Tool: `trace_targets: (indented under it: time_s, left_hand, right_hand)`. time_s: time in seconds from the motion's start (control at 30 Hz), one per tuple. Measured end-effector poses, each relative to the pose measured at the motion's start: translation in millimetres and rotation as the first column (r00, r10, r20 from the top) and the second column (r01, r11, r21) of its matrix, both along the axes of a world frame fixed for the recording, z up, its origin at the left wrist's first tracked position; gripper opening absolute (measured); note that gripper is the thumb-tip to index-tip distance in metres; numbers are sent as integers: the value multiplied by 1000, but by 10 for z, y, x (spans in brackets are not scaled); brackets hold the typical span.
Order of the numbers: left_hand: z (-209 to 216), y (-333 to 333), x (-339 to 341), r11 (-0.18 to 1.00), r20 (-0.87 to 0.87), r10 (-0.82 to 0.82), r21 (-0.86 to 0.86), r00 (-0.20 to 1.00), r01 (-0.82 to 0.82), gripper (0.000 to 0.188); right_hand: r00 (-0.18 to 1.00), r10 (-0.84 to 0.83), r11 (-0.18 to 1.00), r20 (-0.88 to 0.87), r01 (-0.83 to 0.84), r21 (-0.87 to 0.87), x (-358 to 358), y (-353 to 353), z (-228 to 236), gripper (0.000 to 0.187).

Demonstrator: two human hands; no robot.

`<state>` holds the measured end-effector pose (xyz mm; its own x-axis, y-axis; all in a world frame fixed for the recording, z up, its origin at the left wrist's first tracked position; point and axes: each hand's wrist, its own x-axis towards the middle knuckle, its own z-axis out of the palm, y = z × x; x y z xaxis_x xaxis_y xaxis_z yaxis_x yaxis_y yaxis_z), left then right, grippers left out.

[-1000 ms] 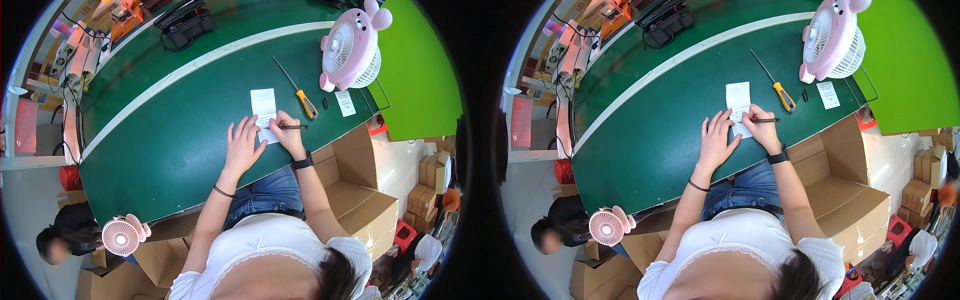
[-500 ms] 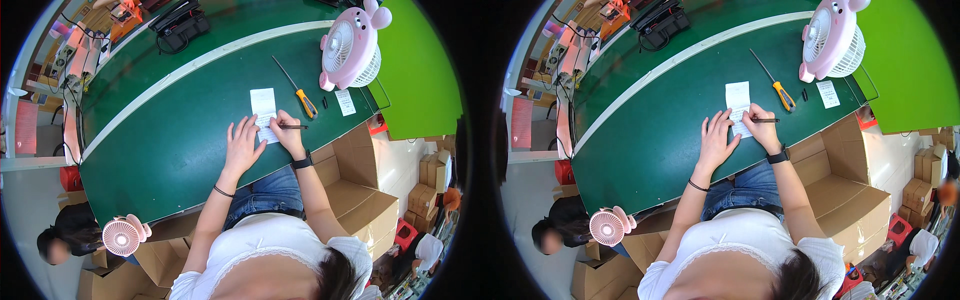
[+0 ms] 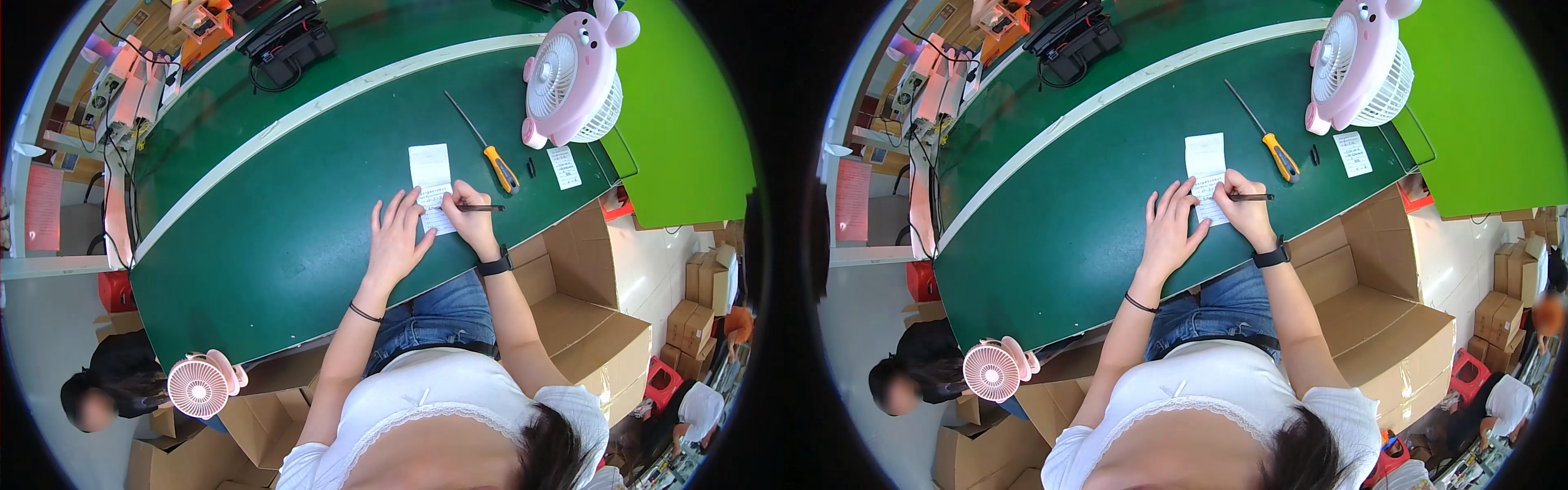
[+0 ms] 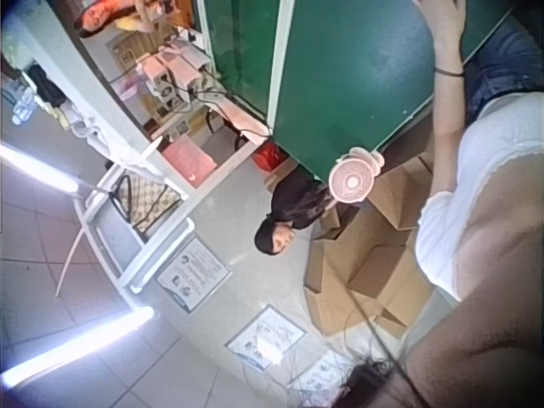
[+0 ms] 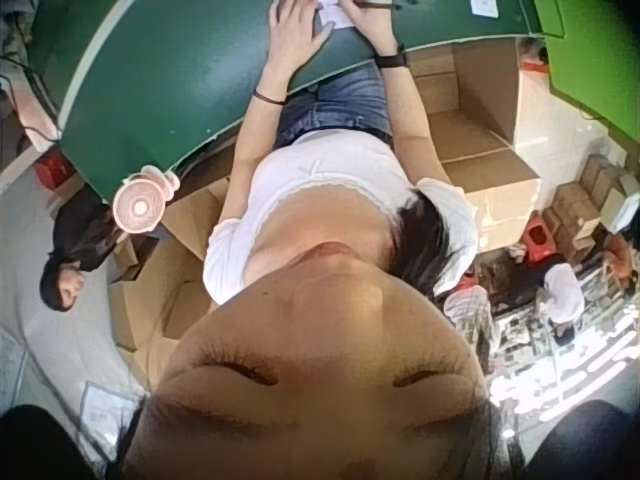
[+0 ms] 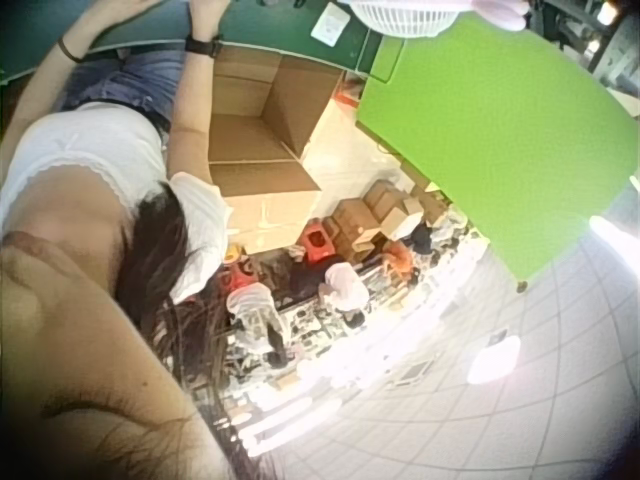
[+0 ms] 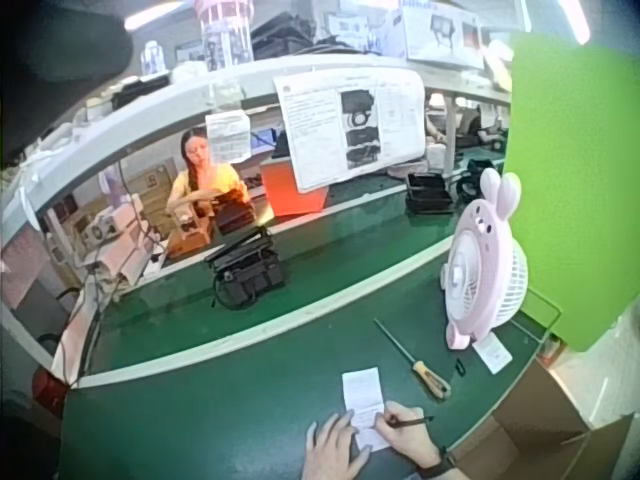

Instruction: Labeling and organizing components into portable equipment cases on an assembly line.

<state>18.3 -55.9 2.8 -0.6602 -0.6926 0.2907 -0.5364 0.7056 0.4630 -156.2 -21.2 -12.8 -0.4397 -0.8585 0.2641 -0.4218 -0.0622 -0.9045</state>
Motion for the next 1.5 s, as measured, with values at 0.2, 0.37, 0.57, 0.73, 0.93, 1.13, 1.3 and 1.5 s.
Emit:
trace_targets:
  time_s: [0.2,0.37,0.57,0.73,0.93,1.13,1.3,1.5]
  left_hand:
    - [-8,1,7,1000,-3,0,-1,1000,0,37]
    - [-13,6,7,1000,4,1,-4,1000,-1,37]
    - [-6,3,8,1000,3,1,1,1000,-1,37]
    - [-11,8,9,1000,0,3,-2,1000,-3,36]
    - [-3,13,-14,1000,0,5,4,1000,-5,36]
    - [-10,5,-13,1000,-9,18,20,1000,-17,34]
    - [-10,4,51,999,-75,44,-27,996,-46,33]
    - [-40,62,-10,995,-85,51,-76,995,-57,47]
  right_hand:
    - [1000,-8,1000,30,8,-9,27,-8,18,27]
    - [1000,-17,1000,8,17,-16,14,2,20,29]
    - [1000,-18,999,-2,18,-28,23,-3,27,30]
    - [999,-33,999,21,34,-25,16,-1,20,26]
    - [1000,-24,1000,4,24,-16,-49,24,13,29]
    - [964,-180,970,198,208,-130,1,70,86,27]
    - [876,-261,961,-405,196,-195,-109,76,397,16]
    - [678,-153,986,-719,151,-68,-557,23,381,27]
